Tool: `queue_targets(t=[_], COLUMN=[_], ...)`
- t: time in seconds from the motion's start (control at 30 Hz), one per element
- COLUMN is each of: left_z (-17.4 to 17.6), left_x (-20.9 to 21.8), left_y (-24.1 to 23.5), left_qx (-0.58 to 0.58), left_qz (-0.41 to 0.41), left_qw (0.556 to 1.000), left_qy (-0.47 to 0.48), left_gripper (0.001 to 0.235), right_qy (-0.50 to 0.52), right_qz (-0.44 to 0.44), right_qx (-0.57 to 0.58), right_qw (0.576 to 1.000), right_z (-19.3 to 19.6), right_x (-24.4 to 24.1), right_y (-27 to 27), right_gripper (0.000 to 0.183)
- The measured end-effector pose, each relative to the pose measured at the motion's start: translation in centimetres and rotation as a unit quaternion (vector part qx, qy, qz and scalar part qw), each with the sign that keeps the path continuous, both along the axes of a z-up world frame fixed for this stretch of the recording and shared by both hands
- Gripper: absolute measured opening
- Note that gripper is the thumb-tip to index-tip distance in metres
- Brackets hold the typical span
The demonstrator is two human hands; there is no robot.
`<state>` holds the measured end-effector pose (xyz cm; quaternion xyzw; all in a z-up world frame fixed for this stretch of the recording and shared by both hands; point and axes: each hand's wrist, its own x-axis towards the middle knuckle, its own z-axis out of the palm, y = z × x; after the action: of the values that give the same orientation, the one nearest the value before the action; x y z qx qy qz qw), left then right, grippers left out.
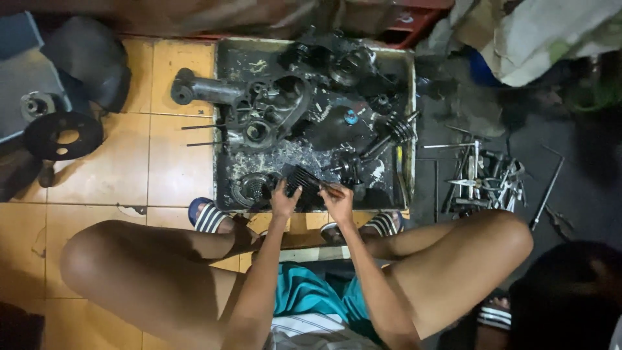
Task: Cleaning a motorcycle engine cylinder head using a brush and cleaning solution on a workshop floor.
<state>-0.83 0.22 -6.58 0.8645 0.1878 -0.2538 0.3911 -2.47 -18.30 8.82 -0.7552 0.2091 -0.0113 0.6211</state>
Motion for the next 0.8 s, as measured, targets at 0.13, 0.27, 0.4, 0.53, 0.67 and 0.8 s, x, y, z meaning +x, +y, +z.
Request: queue_targets(t=[0.13, 0.27, 0.4, 0.53, 0.67, 0.8], left_z=[4.3, 6.2, 4.6, -1.1, -0.6, 1.2], left_x=[0.7, 0.3, 0.1, 0.1, 0.3, 0.3], left_y=[-1.3, -0.8, -1.0, -1.9, -2.1, -2.3], left_qx=[-0.009, -0.013, -0.031, -0.008, -0.013, -0.015], left_qz=[0.022, 0.016, 0.019, 0.022, 0.028, 0.013], left_qw=[1.0, 0.999, 0.999, 0.999, 0.999, 0.998], left_qy=[0.002, 0.031, 0.038, 0.037, 0.034, 0.06], left_gripper=[0.067, 0.07, 0.073, 0.074, 0.068, 0.071], right_qy=[-0.029, 0.024, 0.085, 0.123, 0.128, 0.114], right_qz=[0.023, 0.056, 0.124, 0.17, 0.221, 0.252], right_qx=[-0.046, 0.011, -0.038, -0.135, -0.163, -0.153], right_qw=[0.998, 0.998, 0.988, 0.968, 0.953, 0.949], right_z=[2.7, 5.3, 3.4, 4.8, 5.7, 4.8], right_x=[1.5, 3.3, 5.6, 7.4, 7.9, 7.0], right_y=[1.7, 2.1, 1.6, 2.1, 3.7, 3.1], right_gripper=[0.006, 0.025, 0.019, 0.032, 0.017, 0.015])
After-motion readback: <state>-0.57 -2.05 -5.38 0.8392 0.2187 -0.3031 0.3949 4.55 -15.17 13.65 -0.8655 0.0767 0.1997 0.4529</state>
